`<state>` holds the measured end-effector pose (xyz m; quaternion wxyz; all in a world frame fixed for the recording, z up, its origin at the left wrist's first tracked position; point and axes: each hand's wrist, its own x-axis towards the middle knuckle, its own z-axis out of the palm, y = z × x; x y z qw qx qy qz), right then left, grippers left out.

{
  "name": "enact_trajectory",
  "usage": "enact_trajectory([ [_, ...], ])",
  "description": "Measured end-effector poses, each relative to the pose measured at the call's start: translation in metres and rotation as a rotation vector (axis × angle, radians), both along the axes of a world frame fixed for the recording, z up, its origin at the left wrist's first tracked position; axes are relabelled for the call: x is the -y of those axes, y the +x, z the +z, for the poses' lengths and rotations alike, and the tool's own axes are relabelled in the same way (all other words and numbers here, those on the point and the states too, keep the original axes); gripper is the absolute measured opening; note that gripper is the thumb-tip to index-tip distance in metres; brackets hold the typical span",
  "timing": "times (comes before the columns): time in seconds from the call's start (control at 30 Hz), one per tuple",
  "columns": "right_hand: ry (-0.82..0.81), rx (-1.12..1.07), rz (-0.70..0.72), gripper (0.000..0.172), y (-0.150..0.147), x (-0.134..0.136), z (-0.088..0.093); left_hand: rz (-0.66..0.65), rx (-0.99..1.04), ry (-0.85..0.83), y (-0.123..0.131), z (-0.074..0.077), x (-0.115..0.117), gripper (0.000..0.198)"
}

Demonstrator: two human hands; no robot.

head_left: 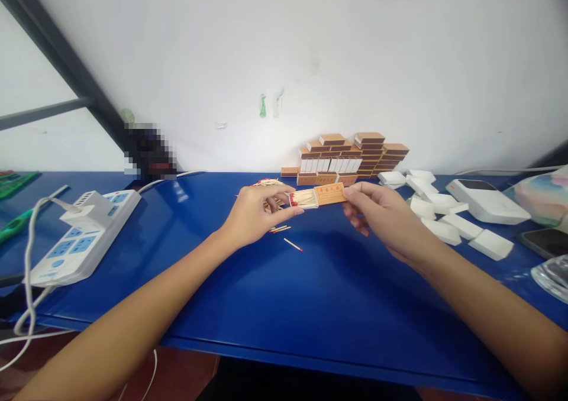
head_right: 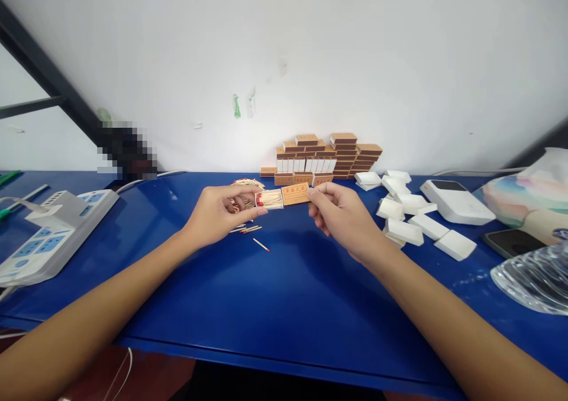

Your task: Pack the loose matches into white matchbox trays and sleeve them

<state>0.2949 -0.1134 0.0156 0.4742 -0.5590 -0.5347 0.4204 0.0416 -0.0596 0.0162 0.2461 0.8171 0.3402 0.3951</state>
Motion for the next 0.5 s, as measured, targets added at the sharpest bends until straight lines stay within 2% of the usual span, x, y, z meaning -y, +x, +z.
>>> enact_trajectory([
  [0.37, -0.011, 0.000, 0.134, 0.035, 0.0039, 0.0023, 0.0049, -0.007, 0.029, -0.055, -0.0013, -0.0013, -0.0031, 0.043],
  [0.47, 0.003, -0.005, 0.123, 0.030, 0.0037, 0.0011, 0.0021, -0.024, 0.061, -0.111, -0.0007, -0.0004, -0.0022, 0.044],
  [0.5, 0.031, -0.003, 0.110, 0.033, 0.0030, 0.0010, 0.0012, -0.024, 0.073, -0.126, -0.0004, 0.0001, -0.0018, 0.045],
])
